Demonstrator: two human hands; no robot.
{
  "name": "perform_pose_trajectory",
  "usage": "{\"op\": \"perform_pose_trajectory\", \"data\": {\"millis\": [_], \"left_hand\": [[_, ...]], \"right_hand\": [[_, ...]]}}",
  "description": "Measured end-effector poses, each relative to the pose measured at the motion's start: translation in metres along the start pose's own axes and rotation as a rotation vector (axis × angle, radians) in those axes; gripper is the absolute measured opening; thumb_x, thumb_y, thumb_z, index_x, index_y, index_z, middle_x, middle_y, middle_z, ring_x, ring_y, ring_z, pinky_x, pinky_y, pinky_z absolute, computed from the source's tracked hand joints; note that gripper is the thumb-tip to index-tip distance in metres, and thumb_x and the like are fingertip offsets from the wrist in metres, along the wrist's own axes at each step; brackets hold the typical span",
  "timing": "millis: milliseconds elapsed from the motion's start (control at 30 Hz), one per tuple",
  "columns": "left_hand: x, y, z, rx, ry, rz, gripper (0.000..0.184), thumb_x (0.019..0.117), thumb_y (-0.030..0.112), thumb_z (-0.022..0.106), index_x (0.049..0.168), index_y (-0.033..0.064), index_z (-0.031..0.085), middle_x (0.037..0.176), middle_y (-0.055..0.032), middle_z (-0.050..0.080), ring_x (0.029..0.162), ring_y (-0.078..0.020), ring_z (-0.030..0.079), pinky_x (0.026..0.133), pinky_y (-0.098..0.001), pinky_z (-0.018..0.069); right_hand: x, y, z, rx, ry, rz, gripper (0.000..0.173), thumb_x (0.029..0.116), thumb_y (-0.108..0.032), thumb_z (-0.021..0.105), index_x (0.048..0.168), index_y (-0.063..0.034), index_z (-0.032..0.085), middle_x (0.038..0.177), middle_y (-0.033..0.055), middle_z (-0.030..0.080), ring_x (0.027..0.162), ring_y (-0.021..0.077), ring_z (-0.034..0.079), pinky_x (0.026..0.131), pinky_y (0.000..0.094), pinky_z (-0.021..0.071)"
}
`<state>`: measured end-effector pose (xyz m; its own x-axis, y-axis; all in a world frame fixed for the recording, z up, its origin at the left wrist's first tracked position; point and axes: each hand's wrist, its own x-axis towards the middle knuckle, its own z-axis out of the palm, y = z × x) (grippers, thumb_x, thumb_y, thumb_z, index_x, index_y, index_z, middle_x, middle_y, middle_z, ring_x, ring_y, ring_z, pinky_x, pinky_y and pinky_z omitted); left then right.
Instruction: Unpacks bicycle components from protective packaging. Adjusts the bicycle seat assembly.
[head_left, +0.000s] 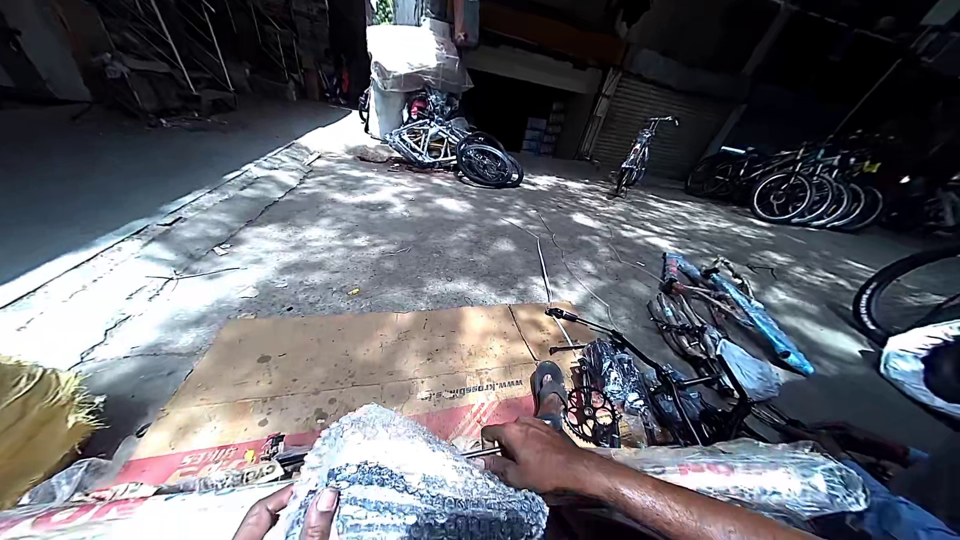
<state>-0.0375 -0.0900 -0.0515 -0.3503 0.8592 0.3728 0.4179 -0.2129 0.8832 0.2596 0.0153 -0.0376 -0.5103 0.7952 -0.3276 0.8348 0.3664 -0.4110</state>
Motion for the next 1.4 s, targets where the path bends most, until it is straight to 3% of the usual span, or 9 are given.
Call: {"op": "perform_pose_trajectory", "data": {"millis": [233, 400, 500, 600, 867, 1000, 1133, 1300, 1400], "left_hand": [[0.072, 0.021, 0.017, 0.32, -0.024, -0.124, 0.047, 0.0991, 0.048, 0.061, 0.125, 0.0087, 0.067, 0.119, -0.0222, 0.067, 0.112, -0.0422, 0.063, 0.093, -0.069, 0.0456], [0.134, 0.017, 0.038, 0.499, 0.054, 0.425, 0.034, 0.1005, 0.039, 0.059, 0.117, 0.0112, 0.071, 0.121, -0.0166, 0.066, 0.117, -0.0369, 0.059, 0.098, -0.0576, 0.0478], [0.155, 0.014, 0.048, 0.557, -0.327, 0.588, 0.063, 0.0946, 0.07, 0.048, 0.123, 0.0195, 0.073, 0.127, -0.0057, 0.069, 0.124, -0.0256, 0.062, 0.107, -0.0543, 0.0469], [0.179, 0.013, 0.042, 0.585, -0.673, 0.46, 0.092, 0.0802, 0.085, 0.055, 0.149, 0.0232, 0.054, 0.158, -0.0081, 0.045, 0.147, -0.0312, 0.039, 0.117, -0.0661, 0.0279], [0.182, 0.011, 0.035, 0.983, -0.808, 0.731, 0.147, 0.0328, 0.085, 0.08, 0.161, 0.0427, 0.024, 0.168, -0.0195, 0.019, 0.154, -0.0458, 0.016, 0.111, -0.0766, 0.0268], [0.191, -0.004, 0.031, 0.787, -0.76, 0.709, 0.102, 0.0628, 0.065, 0.075, 0.156, 0.0386, 0.042, 0.166, -0.0168, 0.028, 0.153, -0.0444, 0.023, 0.114, -0.0699, 0.0294], [0.203, -0.014, 0.034, 0.135, -0.6, 0.108, 0.049, 0.1014, 0.036, 0.058, 0.14, 0.0055, 0.058, 0.144, -0.011, 0.058, 0.13, -0.0201, 0.057, 0.11, -0.0469, 0.0471], [0.201, -0.021, 0.043, -0.062, -0.543, -0.08, 0.048, 0.1079, 0.032, 0.049, 0.15, 0.0096, 0.044, 0.133, -0.0101, 0.064, 0.116, -0.0156, 0.065, 0.101, -0.0397, 0.0538], [0.179, -0.037, 0.033, -0.086, -0.526, -0.189, 0.076, 0.1, 0.058, 0.053, 0.162, 0.0222, 0.025, 0.144, -0.009, 0.056, 0.124, -0.0221, 0.061, 0.1, -0.0497, 0.0537]], "right_hand": [[-0.007, 0.033, 0.003, 0.143, 0.53, 0.194, 0.034, 0.1035, -0.038, 0.056, 0.124, -0.0133, 0.068, 0.101, 0.0119, 0.071, 0.093, 0.0296, 0.069, 0.087, 0.0545, 0.0544], [-0.037, 0.019, 0.005, 0.138, 1.092, -0.097, 0.024, 0.1046, -0.023, 0.049, 0.113, -0.012, 0.07, 0.09, 0.0035, 0.067, 0.074, 0.0197, 0.066, 0.063, 0.046, 0.0561], [-0.063, 0.007, 0.02, 0.271, 0.734, 0.114, 0.035, 0.1071, -0.042, 0.041, 0.121, -0.0134, 0.057, 0.077, 0.0047, 0.061, 0.068, 0.0243, 0.063, 0.063, 0.0497, 0.0535], [-0.072, 0.014, 0.049, 0.38, 0.282, 0.248, 0.044, 0.1073, -0.045, 0.044, 0.125, -0.0072, 0.058, 0.097, 0.0185, 0.065, 0.094, 0.0367, 0.066, 0.085, 0.0594, 0.0505], [-0.015, 0.019, 0.052, 0.081, 0.206, -0.082, 0.035, 0.1091, -0.036, 0.043, 0.114, -0.0093, 0.066, 0.092, 0.0142, 0.069, 0.091, 0.0327, 0.068, 0.084, 0.0544, 0.0535], [0.021, -0.001, 0.014, -0.133, 0.256, -0.183, 0.027, 0.1067, -0.032, 0.051, 0.111, -0.0134, 0.07, 0.087, 0.0096, 0.07, 0.088, 0.0301, 0.07, 0.08, 0.0534, 0.0546], [0.041, -0.009, -0.026, -0.104, 0.26, -0.152, 0.026, 0.1063, -0.031, 0.053, 0.111, -0.0152, 0.073, 0.093, 0.0096, 0.073, 0.093, 0.0302, 0.07, 0.085, 0.0549, 0.0538], [0.048, -0.011, -0.05, -0.208, 0.226, -0.128, 0.022, 0.1025, -0.032, 0.057, 0.1, -0.0172, 0.073, 0.083, 0.0068, 0.07, 0.086, 0.0283, 0.069, 0.077, 0.0529, 0.0526], [0.049, -0.022, -0.07, -0.263, 0.171, -0.106, 0.024, 0.1022, -0.033, 0.058, 0.099, -0.0161, 0.075, 0.084, 0.0079, 0.069, 0.088, 0.0291, 0.068, 0.077, 0.0535, 0.0526]]}}
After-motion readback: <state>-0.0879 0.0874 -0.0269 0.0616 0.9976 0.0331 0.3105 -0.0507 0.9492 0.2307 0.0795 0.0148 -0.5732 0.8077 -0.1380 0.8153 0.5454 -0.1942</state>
